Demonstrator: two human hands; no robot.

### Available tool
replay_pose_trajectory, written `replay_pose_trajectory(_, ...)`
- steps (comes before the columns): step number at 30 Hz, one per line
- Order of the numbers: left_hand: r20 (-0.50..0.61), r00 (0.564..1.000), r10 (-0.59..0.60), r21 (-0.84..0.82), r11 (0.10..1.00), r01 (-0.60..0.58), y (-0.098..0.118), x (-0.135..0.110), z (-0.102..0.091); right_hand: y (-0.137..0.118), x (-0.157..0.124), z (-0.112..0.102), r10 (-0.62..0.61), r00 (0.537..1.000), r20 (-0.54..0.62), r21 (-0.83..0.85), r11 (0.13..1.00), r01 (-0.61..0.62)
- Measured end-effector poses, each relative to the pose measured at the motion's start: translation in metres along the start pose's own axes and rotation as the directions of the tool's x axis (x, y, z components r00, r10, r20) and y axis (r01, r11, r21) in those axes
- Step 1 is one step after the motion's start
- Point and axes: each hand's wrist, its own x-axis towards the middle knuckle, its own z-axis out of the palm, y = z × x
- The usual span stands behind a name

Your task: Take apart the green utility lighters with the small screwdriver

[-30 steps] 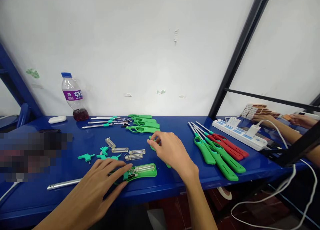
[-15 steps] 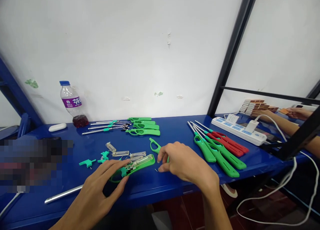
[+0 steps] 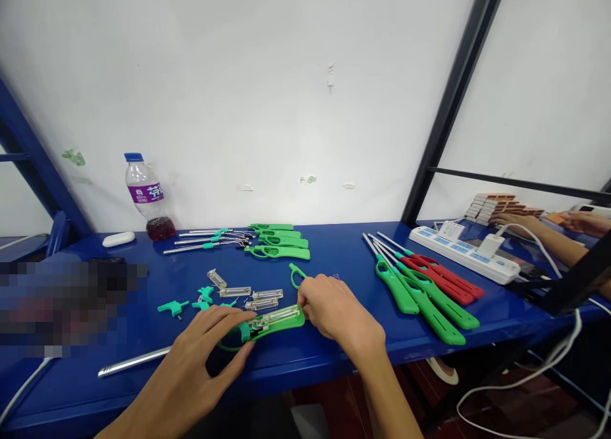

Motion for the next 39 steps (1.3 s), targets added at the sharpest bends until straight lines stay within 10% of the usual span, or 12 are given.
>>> replay_pose_trajectory(19,0.122,0.992,0.018,-0.017,1.000,-0.016,0.005,-0.001,0.001,0.004,0.002,-0.011,-0.111,0.986,-0.121,0.352,0.924,0.147)
replay_pose_trajectory(31,0.204,0.979,0.024,0.035,0.999,-0.031,0.009,0.001,0.001,-0.075,0.031,0.022,-0.227,0.908,-0.351,0.310,0.887,0.342)
replay_pose_trajectory(39,0.237,0.972,0.007,0.051,0.999,-0.020,0.011,0.000,-0.007,-0.054,0.019,0.004,-0.209,0.901,-0.380,0.352,0.868,0.350)
